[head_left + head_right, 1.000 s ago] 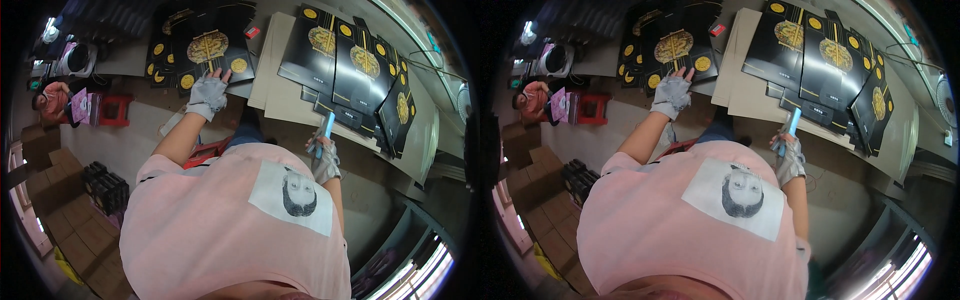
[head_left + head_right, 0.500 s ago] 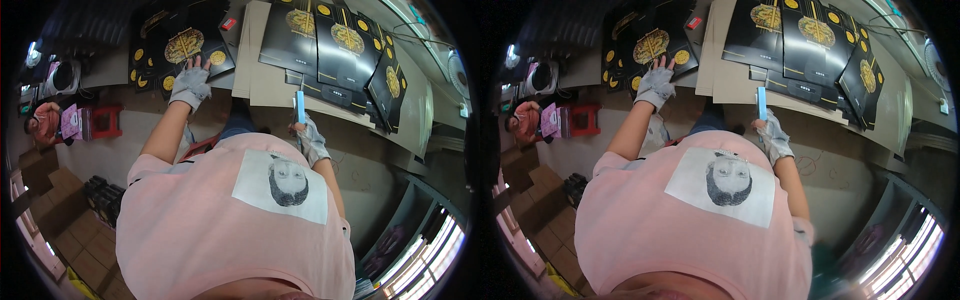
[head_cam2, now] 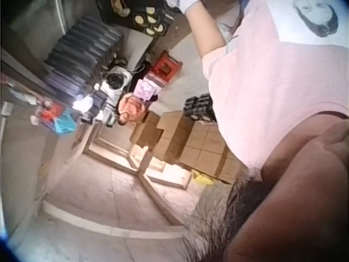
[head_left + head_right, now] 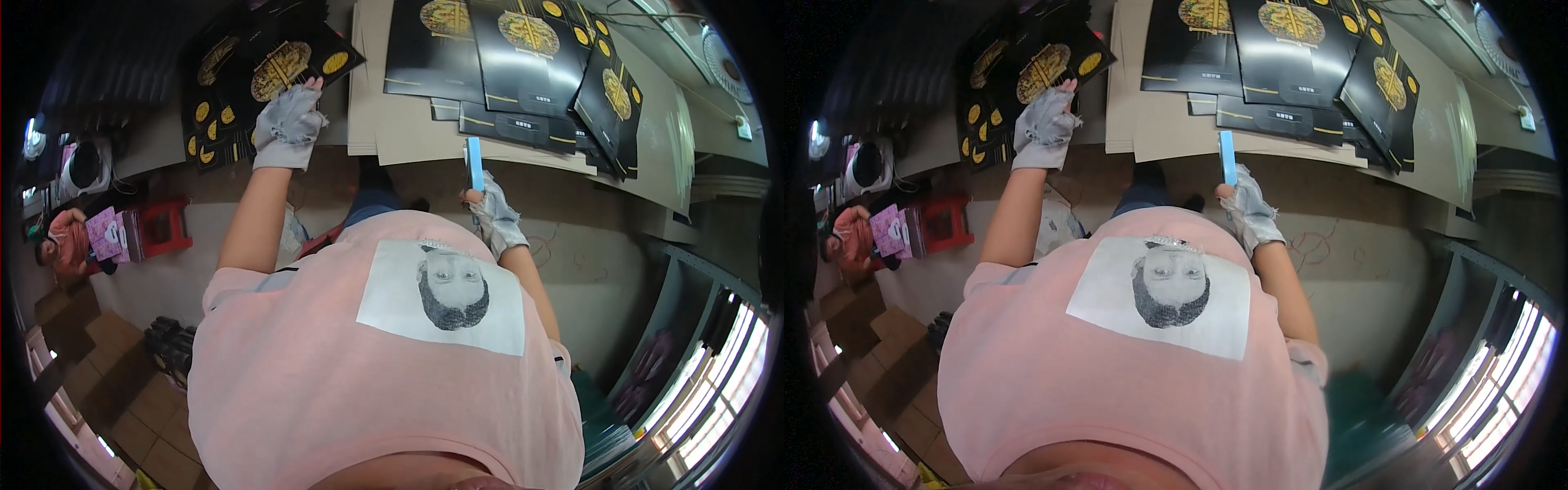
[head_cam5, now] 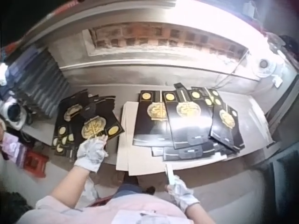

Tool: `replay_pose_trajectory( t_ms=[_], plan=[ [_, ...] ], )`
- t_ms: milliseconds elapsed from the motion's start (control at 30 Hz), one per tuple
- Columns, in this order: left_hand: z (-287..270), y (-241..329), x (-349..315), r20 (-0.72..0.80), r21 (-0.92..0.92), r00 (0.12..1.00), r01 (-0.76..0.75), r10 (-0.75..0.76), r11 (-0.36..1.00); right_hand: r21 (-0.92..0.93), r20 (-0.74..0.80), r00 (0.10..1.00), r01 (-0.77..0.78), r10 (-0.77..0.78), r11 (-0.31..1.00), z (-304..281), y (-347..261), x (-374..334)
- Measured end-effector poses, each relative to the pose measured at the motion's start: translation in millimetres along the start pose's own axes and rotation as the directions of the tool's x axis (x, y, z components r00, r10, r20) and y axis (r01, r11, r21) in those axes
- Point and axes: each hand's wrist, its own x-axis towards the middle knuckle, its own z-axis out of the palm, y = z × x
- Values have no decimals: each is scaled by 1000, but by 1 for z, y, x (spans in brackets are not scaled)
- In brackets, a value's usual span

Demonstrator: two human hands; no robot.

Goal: Applying blue adhesive tape to the edges of flat black folder-like packages using a handheld applicator.

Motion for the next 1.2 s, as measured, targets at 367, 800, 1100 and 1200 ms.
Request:
replay_pose_trajectory(
  t_ms=[367, 800, 1100, 1200],
  plan=[
    [17, 183, 22, -37, -108, 880, -475, 474, 874, 265, -264, 964, 111, -39, 958, -9, 17, -10],
    [43, 194, 11, 55, -173, 807, -573, 588, 802, -18, -161, 987, -20, 17, 1000, -16, 14, -12],
    [46, 178, 12, 106, -161, 788, -589, 607, 792, 146, -71, 980, -174, 186, 974, -8, 3, -1],
    [43, 174, 11, 70, -182, 790, -590, 609, 786, 308, -18, 956, -273, 293, 911, -7, -4, -1]
  ],
)
